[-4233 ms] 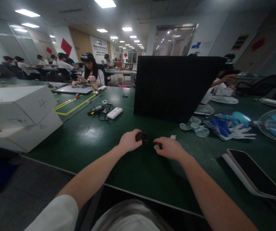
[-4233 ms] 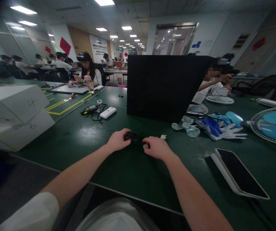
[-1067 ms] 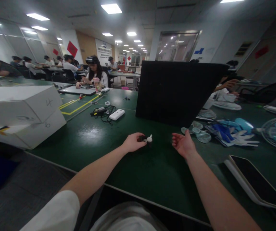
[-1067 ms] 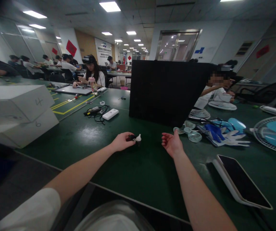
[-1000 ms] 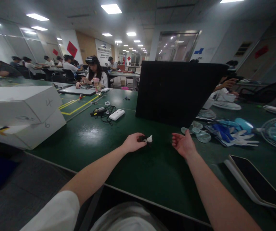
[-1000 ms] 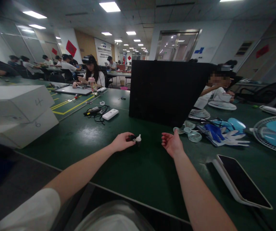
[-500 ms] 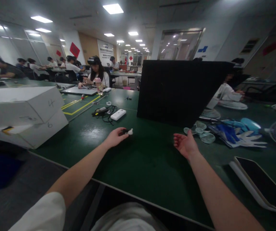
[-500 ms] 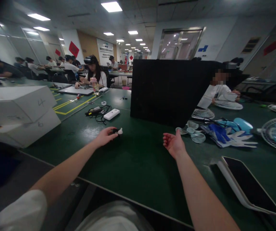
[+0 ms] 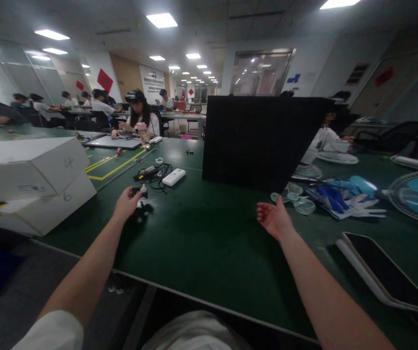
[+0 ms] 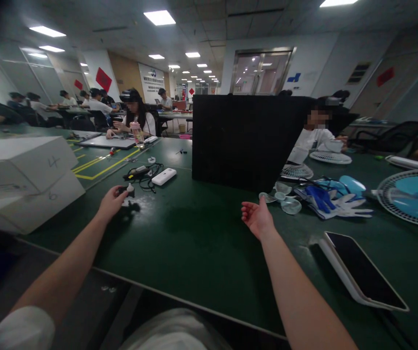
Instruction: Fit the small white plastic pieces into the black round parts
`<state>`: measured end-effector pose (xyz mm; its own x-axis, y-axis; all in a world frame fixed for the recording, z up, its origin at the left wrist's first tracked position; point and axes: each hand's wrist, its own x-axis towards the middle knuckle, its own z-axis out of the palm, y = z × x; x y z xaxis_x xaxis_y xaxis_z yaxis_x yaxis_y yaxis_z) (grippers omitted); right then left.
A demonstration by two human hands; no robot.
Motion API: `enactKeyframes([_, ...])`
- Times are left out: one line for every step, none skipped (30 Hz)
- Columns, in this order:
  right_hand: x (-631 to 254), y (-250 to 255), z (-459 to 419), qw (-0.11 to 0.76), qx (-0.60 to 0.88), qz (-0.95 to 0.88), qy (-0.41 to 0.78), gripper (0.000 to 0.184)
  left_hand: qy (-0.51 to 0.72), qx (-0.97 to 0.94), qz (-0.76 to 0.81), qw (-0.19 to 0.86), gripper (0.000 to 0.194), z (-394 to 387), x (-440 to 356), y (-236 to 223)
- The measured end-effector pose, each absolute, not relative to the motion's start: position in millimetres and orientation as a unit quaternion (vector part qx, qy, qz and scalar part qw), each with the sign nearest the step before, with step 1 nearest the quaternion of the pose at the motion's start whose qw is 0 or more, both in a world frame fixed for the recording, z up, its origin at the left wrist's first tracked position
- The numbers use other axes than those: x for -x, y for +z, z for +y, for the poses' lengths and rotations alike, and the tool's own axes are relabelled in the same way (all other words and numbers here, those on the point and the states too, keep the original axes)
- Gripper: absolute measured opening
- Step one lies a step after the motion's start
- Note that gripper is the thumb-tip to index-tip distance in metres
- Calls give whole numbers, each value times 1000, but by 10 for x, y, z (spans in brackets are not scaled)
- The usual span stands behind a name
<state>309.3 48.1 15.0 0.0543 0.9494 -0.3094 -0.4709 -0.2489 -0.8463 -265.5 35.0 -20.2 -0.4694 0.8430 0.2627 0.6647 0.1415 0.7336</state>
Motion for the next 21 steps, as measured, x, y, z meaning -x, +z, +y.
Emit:
enactKeyframes([-3104, 143, 485, 557, 464, -255, 639, 65, 408, -507, 753, 92, 56, 354, 2645, -205])
enactKeyframes([-3114, 138, 489, 558, 462, -254, 641, 65, 400, -511, 757, 77, 55, 353, 2632, -204])
enactKeyframes([-3123, 134, 491, 559, 459, -254, 642, 65, 392, -515, 760, 64, 55, 347, 2617, -200])
enactKeyframes([-3131, 131, 493, 558, 457, -255, 644, 64, 381, -522, 761, 44, 54, 337, 2604, -193])
enactKeyframes([-3137, 129, 493, 558, 454, -257, 645, 64, 369, -531, 762, 21, 54, 323, 2593, -185])
enactKeyframes([-3141, 129, 491, 559, 452, -257, 646, 64, 356, -540, 763, -4, 55, 308, 2584, -176])
enactKeyframes([-3144, 129, 489, 560, 449, -256, 647, 64, 345, -547, 762, -28, 55, 292, 2578, -168])
enactKeyframes([-3147, 132, 485, 562, 445, -253, 650, 64, 333, -554, 761, -49, 55, 277, 2574, -162])
enactKeyframes([-3148, 135, 480, 563, 442, -249, 652, 64, 321, -562, 760, -65, 55, 264, 2572, -158])
enactKeyframes([-3149, 140, 476, 565, 439, -244, 655, 64, 309, -569, 758, -77, 54, 253, 2571, -156])
enactKeyframes([-3149, 146, 471, 566, 437, -240, 657, 65, 294, -578, 756, -85, 52, 244, 2570, -156])
enactKeyframes([-3148, 153, 467, 566, 436, -237, 658, 65, 278, -588, 754, -93, 51, 237, 2567, -156])
enactKeyframes([-3146, 159, 464, 566, 436, -235, 659, 65, 260, -599, 750, -99, 52, 231, 2561, -157])
enactKeyframes([-3144, 164, 461, 566, 438, -235, 658, 65, 244, -609, 747, -106, 53, 227, 2550, -156])
enactKeyframes([-3141, 168, 460, 565, 441, -235, 657, 65, 227, -618, 744, -112, 55, 222, 2534, -153])
enactKeyframes([-3138, 171, 459, 563, 444, -236, 656, 65, 211, -626, 741, -118, 56, 217, 2512, -148])
enactKeyframes([-3136, 173, 458, 562, 447, -236, 655, 65, 196, -631, 740, -122, 57, 211, 2486, -141])
enactKeyframes([-3133, 173, 458, 561, 448, -238, 654, 64, 184, -634, 741, -124, 57, 203, 2457, -132])
enactKeyframes([-3131, 172, 458, 561, 449, -239, 653, 64, 176, -635, 742, -126, 58, 194, 2425, -122])
enactKeyframes([-3130, 170, 458, 561, 450, -241, 652, 63, 171, -636, 742, -126, 59, 184, 2394, -112])
enactKeyframes([-3130, 166, 459, 562, 449, -243, 651, 61, 170, -638, 741, -125, 62, 171, 2364, -102])
